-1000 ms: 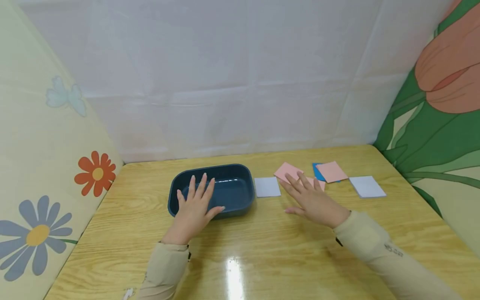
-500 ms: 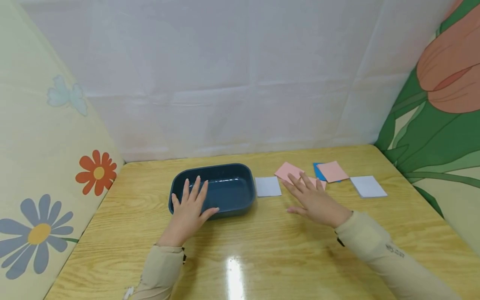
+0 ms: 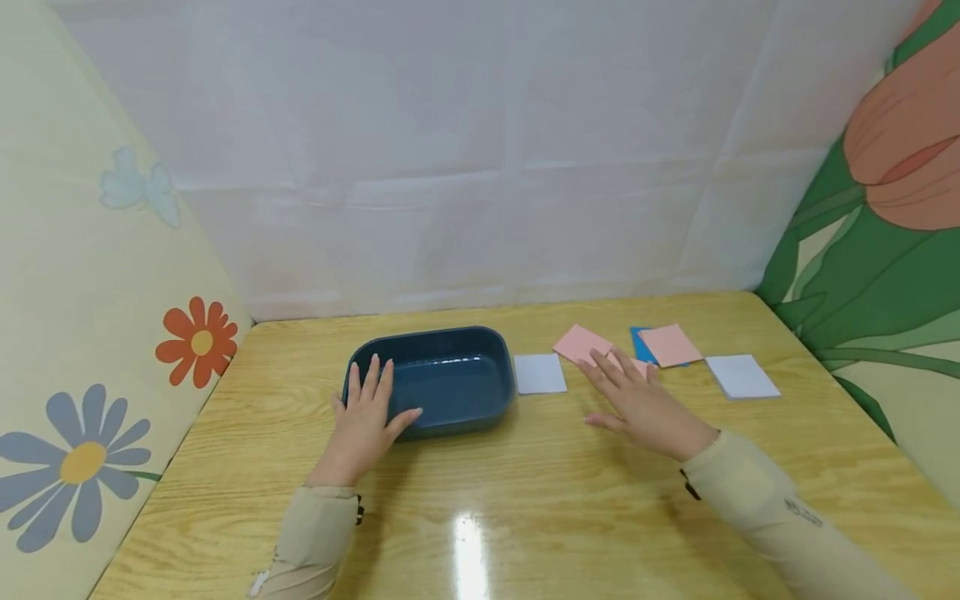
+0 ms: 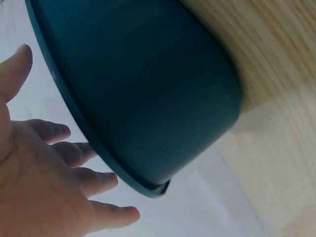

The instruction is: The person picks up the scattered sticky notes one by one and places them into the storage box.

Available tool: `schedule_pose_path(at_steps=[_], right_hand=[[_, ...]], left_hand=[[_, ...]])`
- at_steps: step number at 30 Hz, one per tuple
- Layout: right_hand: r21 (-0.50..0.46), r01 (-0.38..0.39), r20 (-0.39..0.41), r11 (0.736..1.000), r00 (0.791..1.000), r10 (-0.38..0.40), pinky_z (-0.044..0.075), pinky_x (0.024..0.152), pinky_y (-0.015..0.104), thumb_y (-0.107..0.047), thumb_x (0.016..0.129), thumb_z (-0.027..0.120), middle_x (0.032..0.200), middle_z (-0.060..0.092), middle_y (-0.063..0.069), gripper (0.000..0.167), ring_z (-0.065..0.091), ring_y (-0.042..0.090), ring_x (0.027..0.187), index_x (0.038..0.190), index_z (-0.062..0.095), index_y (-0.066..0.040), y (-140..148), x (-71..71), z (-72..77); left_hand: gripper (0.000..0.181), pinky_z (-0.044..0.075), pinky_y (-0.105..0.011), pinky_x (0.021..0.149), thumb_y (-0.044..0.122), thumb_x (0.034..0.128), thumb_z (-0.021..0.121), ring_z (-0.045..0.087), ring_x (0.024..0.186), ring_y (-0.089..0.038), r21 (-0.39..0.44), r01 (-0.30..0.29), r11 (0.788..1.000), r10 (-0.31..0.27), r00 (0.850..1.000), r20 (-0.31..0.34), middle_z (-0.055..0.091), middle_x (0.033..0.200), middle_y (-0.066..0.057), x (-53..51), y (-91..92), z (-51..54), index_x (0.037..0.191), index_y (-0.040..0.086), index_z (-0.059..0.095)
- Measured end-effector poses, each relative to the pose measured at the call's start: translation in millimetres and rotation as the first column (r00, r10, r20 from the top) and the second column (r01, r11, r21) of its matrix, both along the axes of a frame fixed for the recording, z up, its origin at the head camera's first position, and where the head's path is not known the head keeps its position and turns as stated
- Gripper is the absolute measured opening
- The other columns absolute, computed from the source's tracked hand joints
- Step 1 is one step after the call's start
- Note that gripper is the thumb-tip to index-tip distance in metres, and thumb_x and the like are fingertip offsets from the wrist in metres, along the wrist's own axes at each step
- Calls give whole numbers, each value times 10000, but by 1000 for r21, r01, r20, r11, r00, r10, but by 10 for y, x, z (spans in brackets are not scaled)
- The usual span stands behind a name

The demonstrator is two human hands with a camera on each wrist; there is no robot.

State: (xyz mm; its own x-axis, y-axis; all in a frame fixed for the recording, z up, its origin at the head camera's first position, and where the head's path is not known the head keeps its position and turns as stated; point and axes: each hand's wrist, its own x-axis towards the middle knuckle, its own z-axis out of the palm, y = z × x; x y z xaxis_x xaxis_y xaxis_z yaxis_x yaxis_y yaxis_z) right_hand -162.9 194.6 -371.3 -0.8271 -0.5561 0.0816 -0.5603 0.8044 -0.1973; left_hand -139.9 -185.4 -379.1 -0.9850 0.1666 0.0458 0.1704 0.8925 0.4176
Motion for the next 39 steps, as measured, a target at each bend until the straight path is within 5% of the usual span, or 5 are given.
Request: schedule_pose_path(at_steps=[11, 23, 31, 39], right_hand=[[4, 39, -9, 999, 999, -39, 136, 962, 798, -324, 949, 622, 1503, 309, 279, 681, 218, 544, 1355, 1477, 350, 8, 72, -7, -54], [13, 87, 4, 996, 996, -87, 141, 947, 810, -342, 955, 611, 1515, 299, 263, 678, 241, 552, 1343, 1479, 346, -2, 184, 6, -130], [20, 116, 10, 993, 993, -117, 160, 954, 800, -361, 961, 598, 1509, 312, 263, 673, 249, 551, 1340, 1478, 354, -6, 236, 17, -169], [6, 120, 24, 993, 992, -120, 159, 957, 797, -347, 960, 603, 1506, 308, 273, 675, 236, 549, 1345, 1477, 351, 6, 266, 10, -183]], left_hand=[[831, 73, -674, 1084, 335, 1010, 531, -100, 1396, -515, 27, -123, 992, 120, 990, 78, -67, 1565, -300, -58, -121, -12, 1519, -71, 14], [865, 58, -588, 1122, 299, 1016, 523, -96, 1403, -499, 127, -170, 977, 152, 978, 142, -128, 1548, -317, -105, -227, -81, 1476, -137, -67], [799, 31, -563, 1138, 158, 1022, 492, -88, 1420, -455, 359, -241, 901, 175, 962, 208, -123, 1541, -329, -154, -276, -90, 1460, -150, -101], [625, 84, -532, 1151, 69, 1030, 390, 24, 1422, -460, 473, -361, 804, 249, 926, 284, 12, 1531, -360, -250, -406, -148, 1467, -171, 12]])
